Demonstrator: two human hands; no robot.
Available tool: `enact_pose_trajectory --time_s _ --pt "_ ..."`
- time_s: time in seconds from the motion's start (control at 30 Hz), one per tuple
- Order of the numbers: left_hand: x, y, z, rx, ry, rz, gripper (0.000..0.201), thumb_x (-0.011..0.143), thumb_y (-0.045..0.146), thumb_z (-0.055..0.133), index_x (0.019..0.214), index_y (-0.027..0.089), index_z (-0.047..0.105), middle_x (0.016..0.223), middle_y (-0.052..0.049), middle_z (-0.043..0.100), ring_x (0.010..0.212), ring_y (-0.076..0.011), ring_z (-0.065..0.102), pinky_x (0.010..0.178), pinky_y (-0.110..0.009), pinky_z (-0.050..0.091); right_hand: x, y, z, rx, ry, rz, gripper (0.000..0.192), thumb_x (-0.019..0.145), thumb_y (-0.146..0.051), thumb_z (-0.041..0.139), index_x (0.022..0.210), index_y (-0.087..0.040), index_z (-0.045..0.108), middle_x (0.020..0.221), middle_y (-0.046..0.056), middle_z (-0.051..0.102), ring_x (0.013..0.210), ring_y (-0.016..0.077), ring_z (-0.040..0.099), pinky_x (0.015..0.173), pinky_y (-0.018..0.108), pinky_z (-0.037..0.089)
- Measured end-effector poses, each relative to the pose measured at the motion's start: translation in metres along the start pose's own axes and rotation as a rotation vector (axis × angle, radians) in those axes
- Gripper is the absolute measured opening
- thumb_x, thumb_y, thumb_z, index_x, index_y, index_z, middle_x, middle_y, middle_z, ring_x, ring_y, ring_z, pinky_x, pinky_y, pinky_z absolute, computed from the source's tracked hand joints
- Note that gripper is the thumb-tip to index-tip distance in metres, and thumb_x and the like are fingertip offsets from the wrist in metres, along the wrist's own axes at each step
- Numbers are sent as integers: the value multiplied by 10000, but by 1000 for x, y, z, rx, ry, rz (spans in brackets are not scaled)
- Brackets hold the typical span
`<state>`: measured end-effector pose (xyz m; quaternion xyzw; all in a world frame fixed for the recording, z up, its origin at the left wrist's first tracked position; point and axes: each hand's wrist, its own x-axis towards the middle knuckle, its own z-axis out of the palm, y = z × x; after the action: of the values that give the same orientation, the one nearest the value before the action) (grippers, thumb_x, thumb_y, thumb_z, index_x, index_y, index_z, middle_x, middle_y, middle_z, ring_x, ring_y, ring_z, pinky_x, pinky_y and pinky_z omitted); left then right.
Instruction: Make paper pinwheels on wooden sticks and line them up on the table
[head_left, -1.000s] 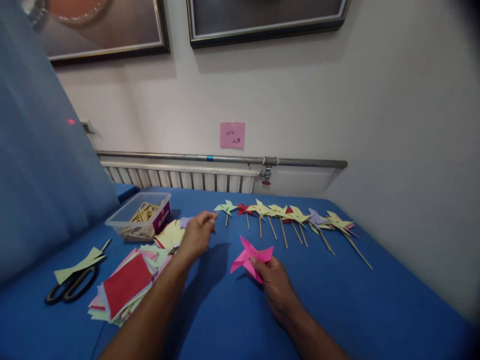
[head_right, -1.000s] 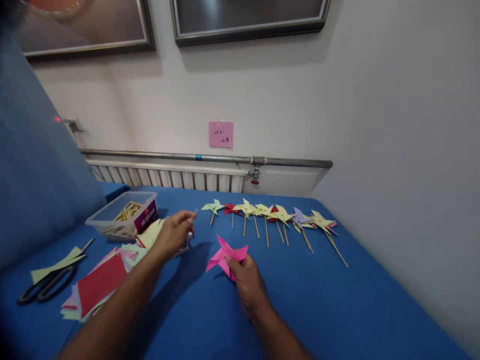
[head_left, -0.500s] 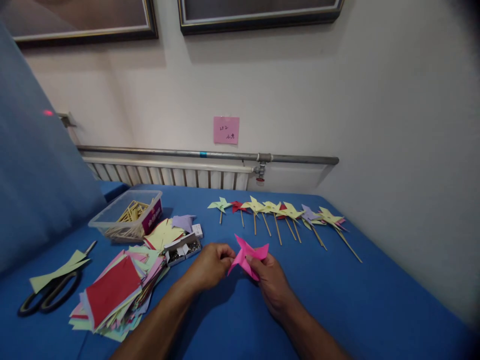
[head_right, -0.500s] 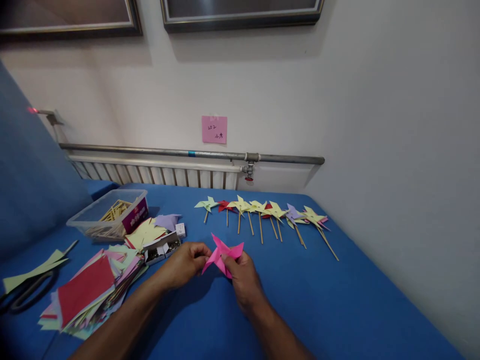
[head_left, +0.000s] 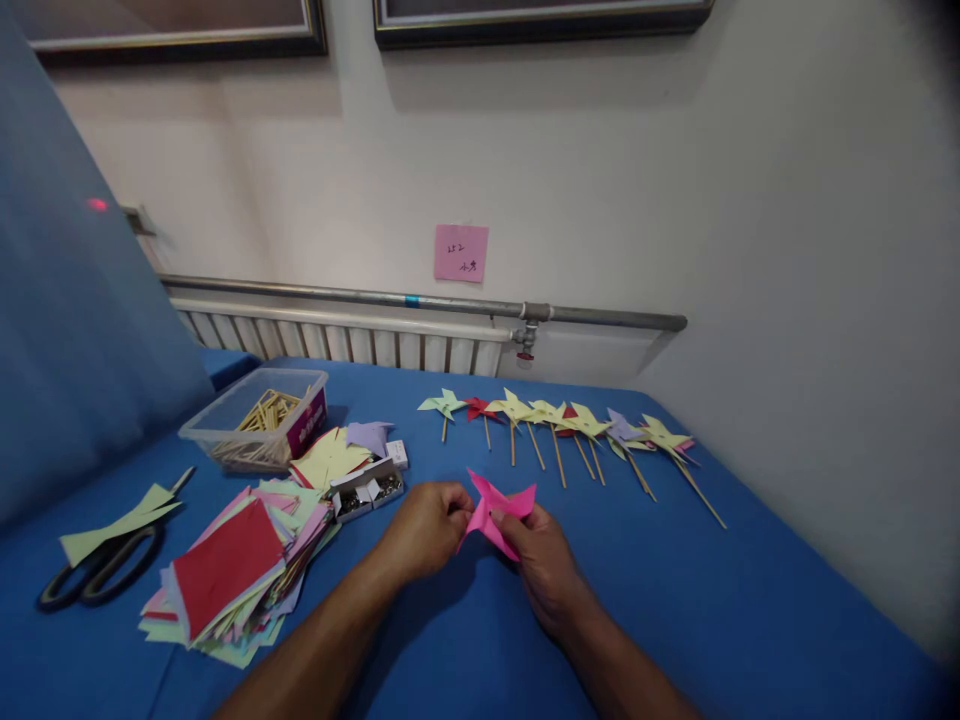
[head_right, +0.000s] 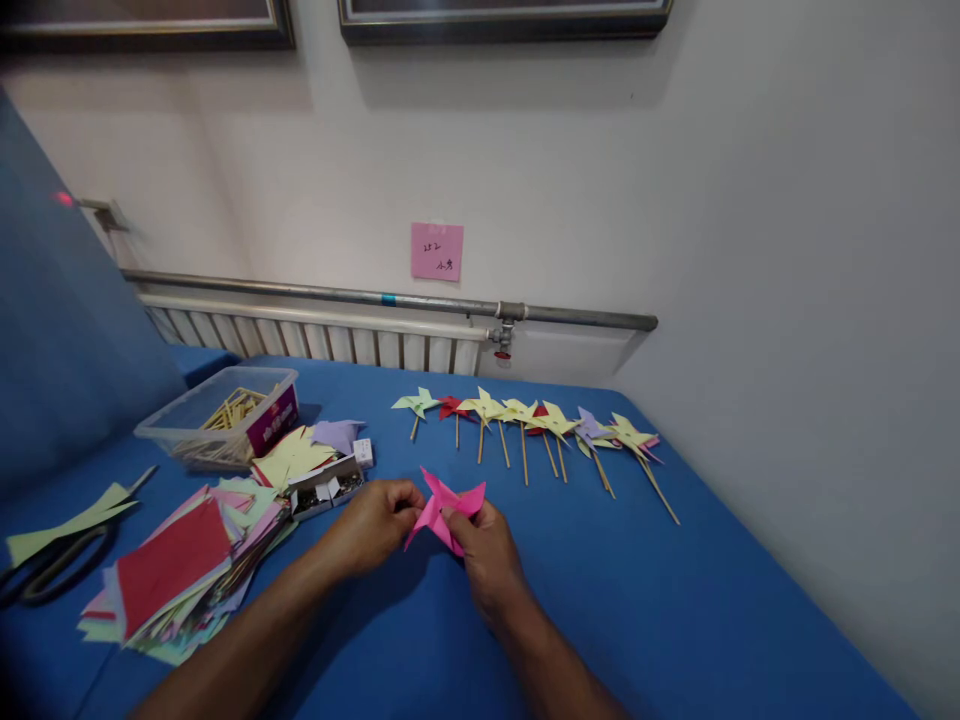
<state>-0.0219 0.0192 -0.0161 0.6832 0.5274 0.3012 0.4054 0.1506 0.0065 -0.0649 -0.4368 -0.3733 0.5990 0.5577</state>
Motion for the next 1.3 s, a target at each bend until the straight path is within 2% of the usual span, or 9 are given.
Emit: enact_pose_trajectory --time_s 0.47,0.63,1.3 --pt "1 1 3 17 28 -25 151 790 160 517 718 188 647 620 34 629 596 -133 536 594 -258 355 2 1 0 42 29 9 428 636 -424 981 896 -158 770 766 14 766 681 188 657 693 304 509" --pt "0 2 3 28 35 -27 152 796 150 524 722 185 652 621 30 638 596 -138 544 590 -260 356 0 -1 2 41 4 7 408 648 -430 973 875 -165 762 759 19 761 685 200 662 710 319 513" --pt "-2 4 4 52 59 -26 176 826 94 539 735 179 663 635 36 651 601 -129 561 597 -253 360 2 2 0 36 23 2 397 636 -408 980 855 -164 757 726 4 746 652 175 620 668 296 484"
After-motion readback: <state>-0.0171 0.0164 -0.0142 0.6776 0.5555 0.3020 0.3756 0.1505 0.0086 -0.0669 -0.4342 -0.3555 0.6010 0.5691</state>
